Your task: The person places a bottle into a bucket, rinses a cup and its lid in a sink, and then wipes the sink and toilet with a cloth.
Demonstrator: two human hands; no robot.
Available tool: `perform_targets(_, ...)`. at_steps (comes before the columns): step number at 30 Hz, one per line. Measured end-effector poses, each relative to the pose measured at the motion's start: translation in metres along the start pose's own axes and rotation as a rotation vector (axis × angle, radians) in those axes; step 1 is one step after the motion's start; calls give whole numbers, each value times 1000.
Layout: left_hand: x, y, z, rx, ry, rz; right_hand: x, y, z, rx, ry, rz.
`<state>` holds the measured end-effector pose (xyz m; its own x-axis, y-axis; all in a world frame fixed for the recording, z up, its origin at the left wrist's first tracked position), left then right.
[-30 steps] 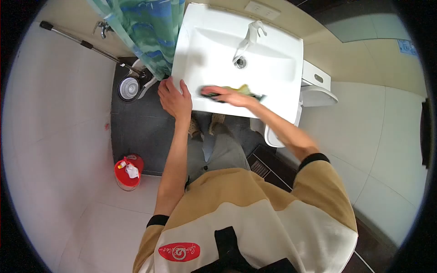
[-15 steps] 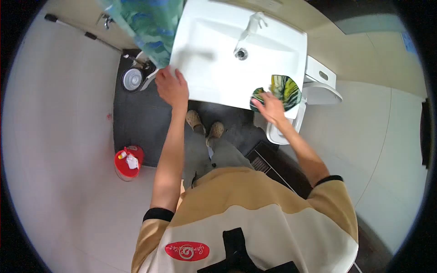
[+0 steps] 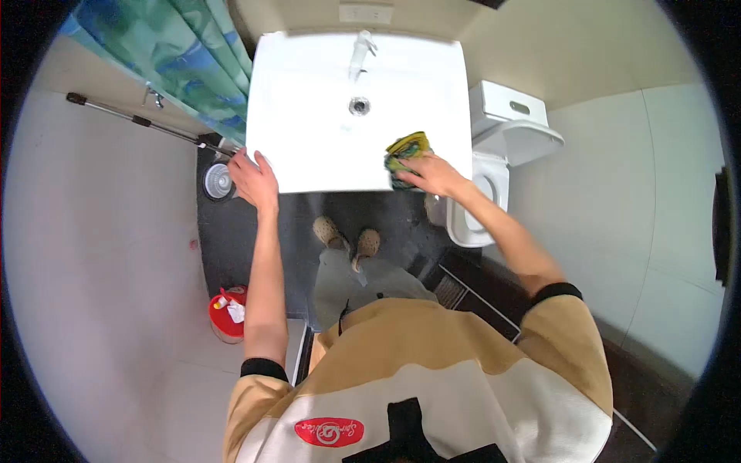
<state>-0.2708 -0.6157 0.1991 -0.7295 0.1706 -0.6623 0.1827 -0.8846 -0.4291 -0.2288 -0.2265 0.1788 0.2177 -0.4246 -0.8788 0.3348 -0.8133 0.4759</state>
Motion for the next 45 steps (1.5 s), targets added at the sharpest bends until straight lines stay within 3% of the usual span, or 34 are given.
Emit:
perform_targets(2,-3,0,4,-24,16,-1,-33,-5,-9,-157,140,-289)
perform_targets(5,9,-2,14,-12,11,-26,-45,-21,33,-189,142,-501)
perform_targets(6,14,-6,20,-8,11,-41,-40,-27,50,-137,167,-439)
perform_targets(7,17,-10,25,-5,12,-55,-21,-39,66,-96,106,-373)
perform_targets(9,12,-10,32,54,2,22,19,-50,92,-266,-87,-606)
perform_targets(11,10,-32,45,159,-82,-34,12,-8,119,4,23,-423)
perform_targets(12,21,-57,58,150,-137,-184,23,1,143,36,-74,-394)
perform_targets(13,21,-100,79,257,-50,-406,41,8,154,59,-137,-363)
perform_targets(16,93,-196,113,129,237,-668,45,32,174,47,-255,-217)
perform_targets(18,158,-251,129,229,322,-503,34,24,174,-18,-307,-109)
perform_targets(19,170,-282,146,197,538,-324,24,12,173,-45,-295,-39)
perform_targets(22,199,-306,156,381,549,-177,-8,0,160,102,-384,209)
perform_targets(25,209,-311,174,601,642,-176,-50,-3,138,700,-523,793)
perform_targets(28,218,-300,188,742,750,-349,-82,-23,147,593,-835,1174)
perform_targets(31,218,-325,193,837,835,-220,-135,-32,179,334,-937,951)
perform_targets(33,231,-314,183,824,741,-389,-133,-47,218,253,-916,812)
perform_targets(34,233,-306,179,815,693,-472,-162,-28,235,272,-840,642)
perform_targets(35,228,-300,179,707,693,-529,-129,-52,268,273,-955,181)
perform_targets(37,205,-284,179,489,689,-637,-121,-45,299,226,-1008,-194)
perform_targets(40,153,-245,183,291,698,-762,-124,-84,293,169,-872,-334)
perform_targets(41,136,-226,184,186,711,-765,-130,-95,280,192,-931,-331)
perform_targets(43,117,-176,175,160,651,-737,-142,-124,248,381,-998,-313)
perform_targets(45,104,-144,165,61,653,-680,-130,-115,249,446,-1049,-420)
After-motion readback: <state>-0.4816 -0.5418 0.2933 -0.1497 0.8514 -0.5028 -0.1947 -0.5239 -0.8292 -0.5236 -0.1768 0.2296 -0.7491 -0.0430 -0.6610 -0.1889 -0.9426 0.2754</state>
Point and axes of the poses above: each hand's wrist, its own z-axis towards the middle knuckle, its own x-axis out of the palm, y = z × x, the point moved 2 cm from there along z, towards the middle knuckle, and after that the axes turned 11 degrees about -y, right-handed, at the moved point
